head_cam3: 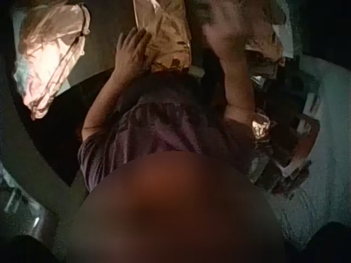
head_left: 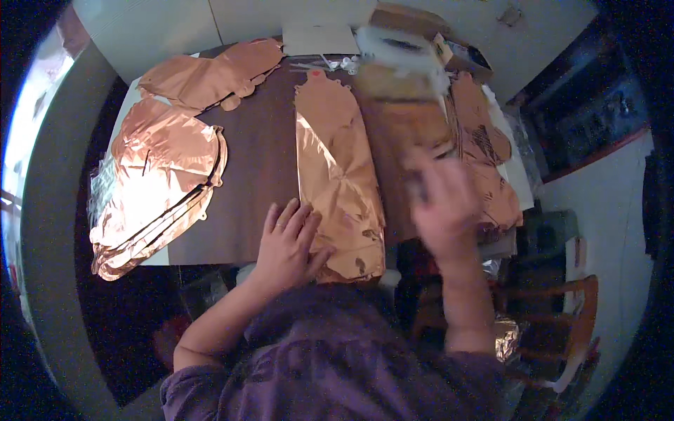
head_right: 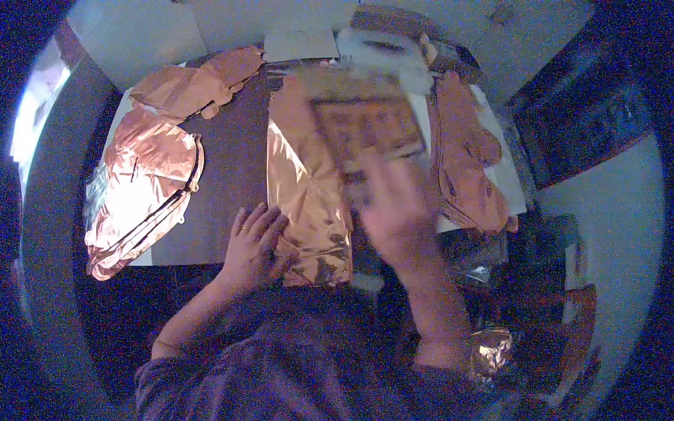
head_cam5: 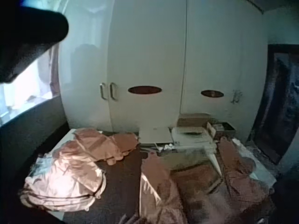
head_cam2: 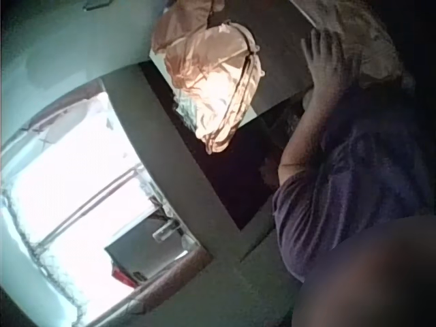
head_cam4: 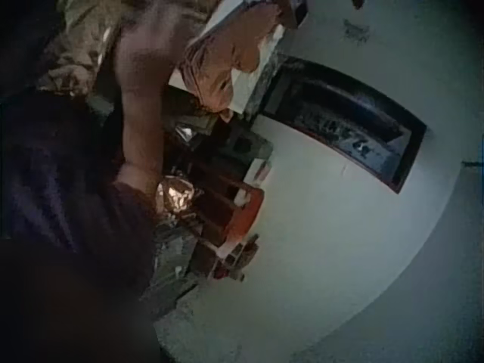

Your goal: Folding foil letter balloons and placing them into cardboard packaging sleeves.

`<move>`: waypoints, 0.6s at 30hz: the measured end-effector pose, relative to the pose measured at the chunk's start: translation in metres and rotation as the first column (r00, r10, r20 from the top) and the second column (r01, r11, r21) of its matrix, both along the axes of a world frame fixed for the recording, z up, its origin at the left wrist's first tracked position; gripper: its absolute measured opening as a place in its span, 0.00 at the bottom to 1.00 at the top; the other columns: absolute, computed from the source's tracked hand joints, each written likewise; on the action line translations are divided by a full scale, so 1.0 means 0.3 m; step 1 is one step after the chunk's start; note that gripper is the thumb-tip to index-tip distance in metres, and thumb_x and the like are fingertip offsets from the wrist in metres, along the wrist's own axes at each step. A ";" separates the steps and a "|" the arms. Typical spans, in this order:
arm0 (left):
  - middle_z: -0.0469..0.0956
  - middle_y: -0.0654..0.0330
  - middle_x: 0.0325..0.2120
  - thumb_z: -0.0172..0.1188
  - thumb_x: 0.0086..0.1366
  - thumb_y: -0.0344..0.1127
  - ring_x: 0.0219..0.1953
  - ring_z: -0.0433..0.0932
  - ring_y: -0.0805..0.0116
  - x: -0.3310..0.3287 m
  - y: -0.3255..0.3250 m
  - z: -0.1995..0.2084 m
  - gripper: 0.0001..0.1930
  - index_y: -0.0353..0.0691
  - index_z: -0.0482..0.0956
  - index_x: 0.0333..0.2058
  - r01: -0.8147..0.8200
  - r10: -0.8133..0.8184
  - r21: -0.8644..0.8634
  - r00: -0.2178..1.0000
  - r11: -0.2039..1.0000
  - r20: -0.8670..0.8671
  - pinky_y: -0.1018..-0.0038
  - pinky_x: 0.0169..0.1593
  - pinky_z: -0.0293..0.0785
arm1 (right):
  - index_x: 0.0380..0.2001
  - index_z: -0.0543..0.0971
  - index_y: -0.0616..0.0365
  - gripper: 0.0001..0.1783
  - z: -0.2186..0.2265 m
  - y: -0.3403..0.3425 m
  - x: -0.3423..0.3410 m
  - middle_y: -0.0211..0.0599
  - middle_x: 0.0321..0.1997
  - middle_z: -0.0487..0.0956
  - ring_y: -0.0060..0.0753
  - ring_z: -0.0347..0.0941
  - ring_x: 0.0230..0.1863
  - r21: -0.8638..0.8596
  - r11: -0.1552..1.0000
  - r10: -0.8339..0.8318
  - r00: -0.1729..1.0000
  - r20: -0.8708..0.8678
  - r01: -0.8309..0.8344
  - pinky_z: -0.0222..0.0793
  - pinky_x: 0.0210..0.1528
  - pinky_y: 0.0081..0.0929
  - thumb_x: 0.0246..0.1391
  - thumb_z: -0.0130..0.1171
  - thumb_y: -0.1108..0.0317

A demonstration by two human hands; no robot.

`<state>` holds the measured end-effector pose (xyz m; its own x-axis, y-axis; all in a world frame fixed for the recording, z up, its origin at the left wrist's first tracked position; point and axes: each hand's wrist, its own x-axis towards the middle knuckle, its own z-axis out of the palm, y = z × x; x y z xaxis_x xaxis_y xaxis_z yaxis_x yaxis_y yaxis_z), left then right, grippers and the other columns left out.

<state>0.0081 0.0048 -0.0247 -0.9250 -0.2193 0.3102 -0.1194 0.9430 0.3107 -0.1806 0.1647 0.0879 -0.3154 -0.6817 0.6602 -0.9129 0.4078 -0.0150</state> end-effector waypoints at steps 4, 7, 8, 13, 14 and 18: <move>0.67 0.47 0.57 0.62 0.58 0.48 0.61 0.64 0.44 0.005 0.010 0.018 0.30 0.38 0.69 0.55 0.067 -0.063 0.065 0.996 0.996 -0.057 0.46 0.63 0.55 | 0.44 0.77 0.59 0.23 -0.206 -0.134 0.037 0.39 0.37 0.76 0.43 0.73 0.41 0.437 0.896 0.091 0.996 0.003 -0.083 0.68 0.45 0.36 0.44 0.64 0.61; 0.71 0.49 0.51 0.64 0.56 0.42 0.56 0.68 0.47 0.026 -0.018 0.008 0.24 0.37 0.73 0.49 0.092 -0.068 0.147 0.984 0.985 -0.165 0.50 0.62 0.59 | 0.46 0.76 0.64 0.28 -0.199 -0.112 0.063 0.44 0.49 0.76 0.51 0.72 0.49 0.323 0.878 0.190 0.877 0.442 -0.353 0.64 0.56 0.46 0.44 0.64 0.56; 0.73 0.51 0.47 0.65 0.55 0.40 0.52 0.71 0.50 0.047 -0.025 0.001 0.22 0.36 0.75 0.46 0.095 -0.051 0.190 0.973 0.977 -0.226 0.52 0.61 0.61 | 0.49 0.76 0.63 0.30 -0.193 -0.092 0.045 0.45 0.47 0.76 0.48 0.70 0.51 0.284 0.856 0.265 0.840 0.474 -0.431 0.64 0.56 0.41 0.44 0.67 0.57; 0.72 0.52 0.46 0.66 0.52 0.36 0.52 0.70 0.49 0.043 -0.073 0.042 0.22 0.37 0.75 0.46 0.004 0.012 0.101 0.988 0.995 -0.154 0.51 0.59 0.63 | 0.48 0.76 0.62 0.31 -0.145 0.085 -0.034 0.45 0.51 0.74 0.49 0.69 0.54 0.235 0.866 0.296 0.830 0.472 -0.442 0.62 0.59 0.44 0.38 0.69 0.61; 0.71 0.50 0.49 0.66 0.52 0.37 0.54 0.69 0.48 0.014 -0.085 0.064 0.24 0.37 0.74 0.48 0.073 -0.054 0.098 0.982 0.993 -0.182 0.51 0.60 0.62 | 0.48 0.77 0.61 0.31 -0.147 0.117 -0.026 0.45 0.52 0.74 0.50 0.68 0.55 0.294 0.860 0.267 0.860 0.434 -0.416 0.61 0.60 0.45 0.37 0.69 0.61; 0.67 0.49 0.56 0.66 0.52 0.39 0.62 0.62 0.45 -0.079 -0.155 0.051 0.29 0.39 0.71 0.54 0.260 -0.244 0.095 0.958 0.961 -0.153 0.49 0.62 0.60 | 0.65 0.57 0.63 0.53 -0.221 0.147 0.062 0.49 0.70 0.56 0.49 0.48 0.72 0.520 0.741 0.200 0.879 0.433 -0.425 0.38 0.73 0.50 0.37 0.70 0.55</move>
<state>-0.0157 -0.0416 -0.0093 -0.9046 -0.0258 0.4255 0.1688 0.8949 0.4132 -0.1619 0.2089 0.0214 -0.1308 -0.9914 -0.0045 -0.9723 0.1292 -0.1946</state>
